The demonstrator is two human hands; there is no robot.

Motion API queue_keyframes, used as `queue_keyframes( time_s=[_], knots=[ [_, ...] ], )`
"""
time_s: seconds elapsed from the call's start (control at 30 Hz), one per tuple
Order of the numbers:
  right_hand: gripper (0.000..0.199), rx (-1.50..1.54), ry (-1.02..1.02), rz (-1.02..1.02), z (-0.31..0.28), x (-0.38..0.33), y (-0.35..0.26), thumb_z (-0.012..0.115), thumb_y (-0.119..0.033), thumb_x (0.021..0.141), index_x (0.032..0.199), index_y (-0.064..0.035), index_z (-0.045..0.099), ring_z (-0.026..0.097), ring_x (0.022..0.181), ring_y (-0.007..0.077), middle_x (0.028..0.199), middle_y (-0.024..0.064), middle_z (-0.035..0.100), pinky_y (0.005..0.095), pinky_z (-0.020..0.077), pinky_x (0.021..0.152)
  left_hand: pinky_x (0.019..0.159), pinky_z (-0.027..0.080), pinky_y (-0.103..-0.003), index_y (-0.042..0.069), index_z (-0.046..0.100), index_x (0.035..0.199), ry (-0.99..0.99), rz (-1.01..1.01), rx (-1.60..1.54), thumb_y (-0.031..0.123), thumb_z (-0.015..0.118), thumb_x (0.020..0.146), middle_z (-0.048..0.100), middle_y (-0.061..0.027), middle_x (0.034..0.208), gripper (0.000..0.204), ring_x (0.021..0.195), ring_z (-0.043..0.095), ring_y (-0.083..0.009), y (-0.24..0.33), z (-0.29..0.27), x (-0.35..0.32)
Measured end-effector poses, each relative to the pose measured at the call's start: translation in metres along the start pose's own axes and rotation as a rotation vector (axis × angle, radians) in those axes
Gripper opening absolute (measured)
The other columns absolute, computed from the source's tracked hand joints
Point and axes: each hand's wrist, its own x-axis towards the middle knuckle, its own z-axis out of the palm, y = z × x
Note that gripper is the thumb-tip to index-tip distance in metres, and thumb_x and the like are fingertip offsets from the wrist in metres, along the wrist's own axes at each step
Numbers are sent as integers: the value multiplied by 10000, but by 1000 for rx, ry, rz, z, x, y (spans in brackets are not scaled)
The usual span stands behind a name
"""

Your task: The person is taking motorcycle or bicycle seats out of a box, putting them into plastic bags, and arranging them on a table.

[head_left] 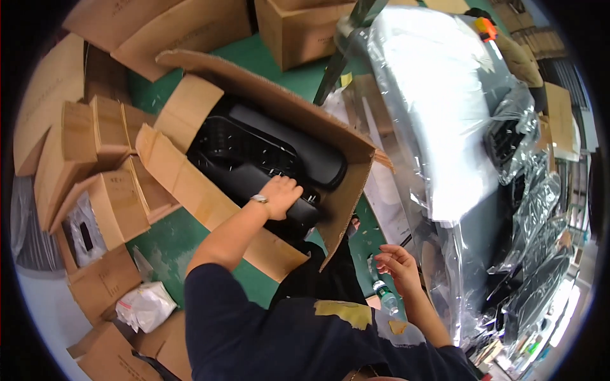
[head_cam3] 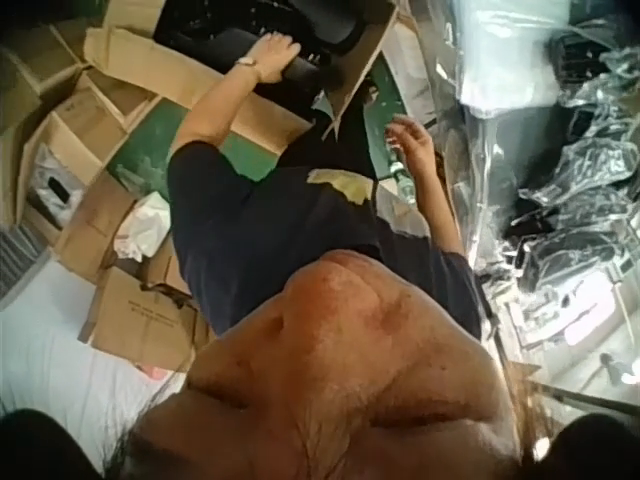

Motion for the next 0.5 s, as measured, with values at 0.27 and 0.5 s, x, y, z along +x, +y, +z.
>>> queue_keyframes(
  time_s=[0.27, 0.5],
  knots=[
    [266, -119, -203, -116, 44, -17, -40, 576, -74, 857, 1117, -26, 550, 606, 772, 124, 932, 70, 655, 248, 480, 672, 935, 419, -348, 12, 439, 1210, 1119, -195, -972, 85, 780, 677, 554, -91, 1144, 637, 1078, 518, -206, -1, -217, -113],
    [444, -251, -337, -331, 56, -22, -67, 633, -24, 797, 1219, -23, 495, 584, 877, 120, 1029, 80, 606, 236, 490, 716, 985, 391, -337, 42, 419, 1303, 1561, 173, -1311, 129, 679, 746, 507, -68, 1249, 621, 1137, 497, -215, 23, -289, -160]
  ],
)
